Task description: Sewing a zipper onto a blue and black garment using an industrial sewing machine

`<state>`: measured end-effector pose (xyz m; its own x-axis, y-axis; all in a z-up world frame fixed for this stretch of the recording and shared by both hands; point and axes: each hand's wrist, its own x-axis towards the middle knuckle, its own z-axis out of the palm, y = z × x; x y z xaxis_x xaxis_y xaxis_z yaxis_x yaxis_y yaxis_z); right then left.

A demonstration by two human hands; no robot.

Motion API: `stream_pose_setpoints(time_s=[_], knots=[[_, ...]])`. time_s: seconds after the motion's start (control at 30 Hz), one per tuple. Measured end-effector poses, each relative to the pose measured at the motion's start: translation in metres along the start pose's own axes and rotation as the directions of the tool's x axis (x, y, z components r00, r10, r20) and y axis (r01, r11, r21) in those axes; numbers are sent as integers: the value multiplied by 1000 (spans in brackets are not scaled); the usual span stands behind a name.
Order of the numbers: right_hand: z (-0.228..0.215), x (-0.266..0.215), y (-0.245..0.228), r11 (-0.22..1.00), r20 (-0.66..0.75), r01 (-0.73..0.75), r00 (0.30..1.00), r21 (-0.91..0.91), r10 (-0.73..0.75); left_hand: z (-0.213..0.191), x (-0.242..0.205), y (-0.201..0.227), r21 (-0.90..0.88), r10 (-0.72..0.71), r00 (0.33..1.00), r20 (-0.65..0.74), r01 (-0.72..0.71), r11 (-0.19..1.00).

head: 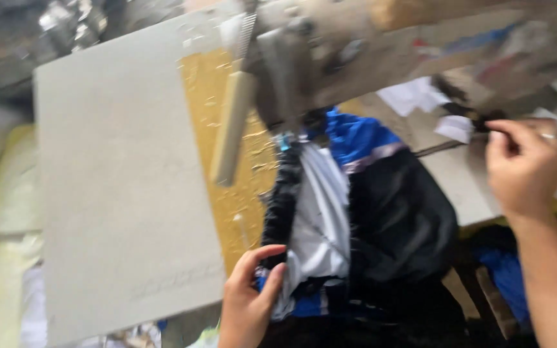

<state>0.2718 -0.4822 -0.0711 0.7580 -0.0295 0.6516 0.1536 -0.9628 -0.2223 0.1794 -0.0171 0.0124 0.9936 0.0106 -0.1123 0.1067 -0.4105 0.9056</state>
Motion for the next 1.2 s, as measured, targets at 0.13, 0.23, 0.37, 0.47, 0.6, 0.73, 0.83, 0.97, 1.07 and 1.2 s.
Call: stream_pose_setpoints(time_s=[0.13, 0.23, 0.37, 0.47, 0.6, 0.73, 0.83, 0.97, 1.07, 1.2], knots=[[-23, 18, -74, 969, 38, 39, 998, 245, -50, -6, 2, 17, 30, -152, 987, -51, 154, 988], [-46, 49, -170, 908, 232, -159, 970, 389, 71, -10, 3, 23, -8, -111, 994, -15, 111, 994], [-22, 77, -260, 736, 453, -126, 851, 665, -264, -7, 8, 24, -12, -52, 998, 36, 52, 999], [16, 63, -269, 824, 399, 302, 761, 480, -511, -15, 8, 26, 43, -89, 995, 44, 87, 995], [31, 46, -243, 815, 422, 577, 727, 51, -541, -33, 14, 20, 163, -125, 984, 123, 105, 981], [50, 81, -221, 782, 437, 622, 692, 44, -575, -11, 47, 15, 176, -72, 980, 184, 40, 984], [68, 127, -202, 965, 960, 250, 241, 78, -140, 13, 76, 11, 194, -24, 981, 193, -14, 981], [160, 150, -73, 952, 873, 106, 379, 287, -306, 23, 96, 15, 132, -18, 992, 128, 1, 991], [226, 141, -9, 890, 827, 121, 334, 439, -453, 27, 103, 17, 71, -56, 992, 112, 49, 996], [275, 124, -5, 771, 723, 135, 279, 623, -633, 24, 100, 30, 162, -149, 986, 74, 135, 977]])
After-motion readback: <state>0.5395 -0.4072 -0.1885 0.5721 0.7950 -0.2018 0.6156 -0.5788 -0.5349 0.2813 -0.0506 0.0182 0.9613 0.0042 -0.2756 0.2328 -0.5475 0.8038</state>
